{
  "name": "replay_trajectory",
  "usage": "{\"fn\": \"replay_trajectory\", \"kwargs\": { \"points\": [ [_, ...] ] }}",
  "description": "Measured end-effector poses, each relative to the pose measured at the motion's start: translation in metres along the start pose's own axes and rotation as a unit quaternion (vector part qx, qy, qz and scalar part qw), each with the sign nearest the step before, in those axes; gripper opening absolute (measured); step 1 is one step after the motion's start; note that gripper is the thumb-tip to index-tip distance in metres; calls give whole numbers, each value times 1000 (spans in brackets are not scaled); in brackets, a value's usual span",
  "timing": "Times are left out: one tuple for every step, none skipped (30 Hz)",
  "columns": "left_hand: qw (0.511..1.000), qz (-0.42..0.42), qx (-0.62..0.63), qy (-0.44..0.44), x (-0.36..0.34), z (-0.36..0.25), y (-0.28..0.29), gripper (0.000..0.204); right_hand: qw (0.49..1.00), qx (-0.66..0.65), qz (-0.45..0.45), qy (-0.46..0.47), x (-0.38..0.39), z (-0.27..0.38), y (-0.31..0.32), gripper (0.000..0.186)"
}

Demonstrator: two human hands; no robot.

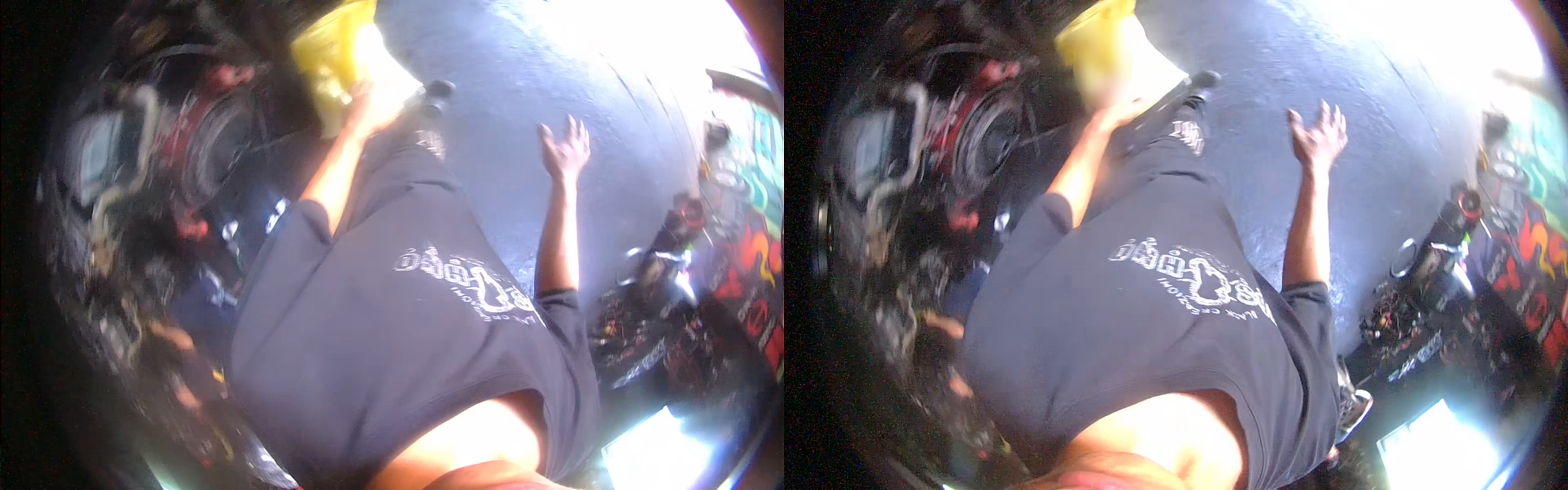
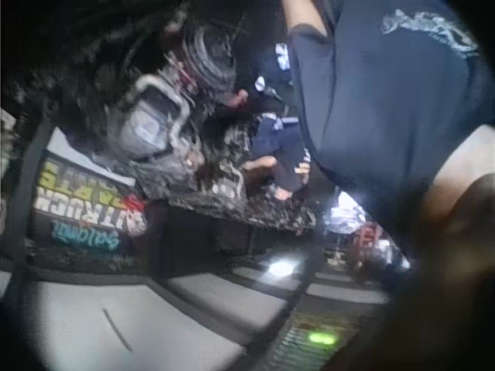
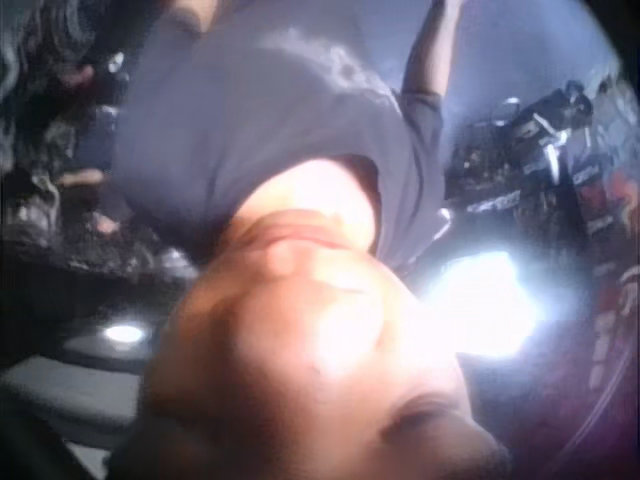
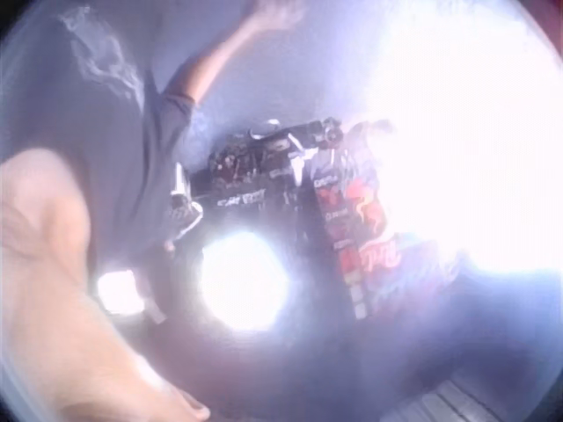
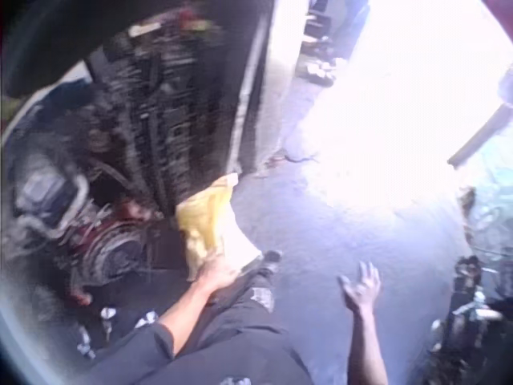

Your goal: The person uses a screwdriver to pry and manipulate parts of an engine block, then walks to a tray of items and handles a smartphone.

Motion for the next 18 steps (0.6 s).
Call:
{"fn": "replay_trajectory", "kwargs": {
  "points": [
    [994,-76,79,17,-21,3,-8,42,997,75,30,13,-24,25,10,77],
    [975,-151,159,43,-27,18,-10,33,993,104,52,30,-53,52,8,76],
    [968,49,201,143,-48,32,-46,50,989,129,45,58,-77,57,7,77],
    [975,-61,167,131,-67,24,-38,70,985,151,38,72,-103,53,2,77],
    [962,-95,183,180,-86,44,-47,78,986,142,49,72,-132,58,-7,77],
    [939,-143,200,242,-93,74,-55,87,986,121,64,95,-161,71,-19,76],
    [934,-83,172,304,-121,53,-42,90,989,128,58,53,-181,38,-23,76],
    [932,-104,159,309,-143,72,-35,92,989,122,88,8,-205,30,-29,75],
    [928,-86,202,302,-161,58,-17,92,984,115,129,-39,-222,9,-44,75],
    [921,-68,246,294,-180,36,-4,91,982,58,148,-105,-231,-28,-50,74],
    [934,-51,245,255,-225,17,26,90,973,-13,153,-170,-248,-61,-57,72],
    [940,-41,246,232,-255,-1,51,88,944,-97,170,-265,-251,-94,-68,75],
    [954,-52,208,208,-294,-8,76,86,911,-216,157,-315,-255,-126,-90,78],
    [969,-51,173,170,-339,-27,96,83,905,-228,108,-343,-244,-182,-122,80],
    [966,-64,203,145,-371,-37,121,82,897,-226,124,-359,-241,-194,-142,74],
    [961,-74,238,117,-402,-48,142,81,879,-229,145,-392,-230,-209,-163,61],
    [961,-80,247,94,-434,-56,148,83,877,-185,277,-346,-199,-245,-208,50],
    [960,-78,254,85,-480,-83,155,83,892,-147,265,-335,-168,-279,-230,48]
  ]
}}
Point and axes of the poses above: each hand's wrist, its own x-axis away from the middle knuckle, its own y-axis out of the back of the hand, z = x × y, the point moved 8 cm from there along -x, towards the middle knuckle, and after that the axes turned 11 degrees about -x, right-handed, at the moved point
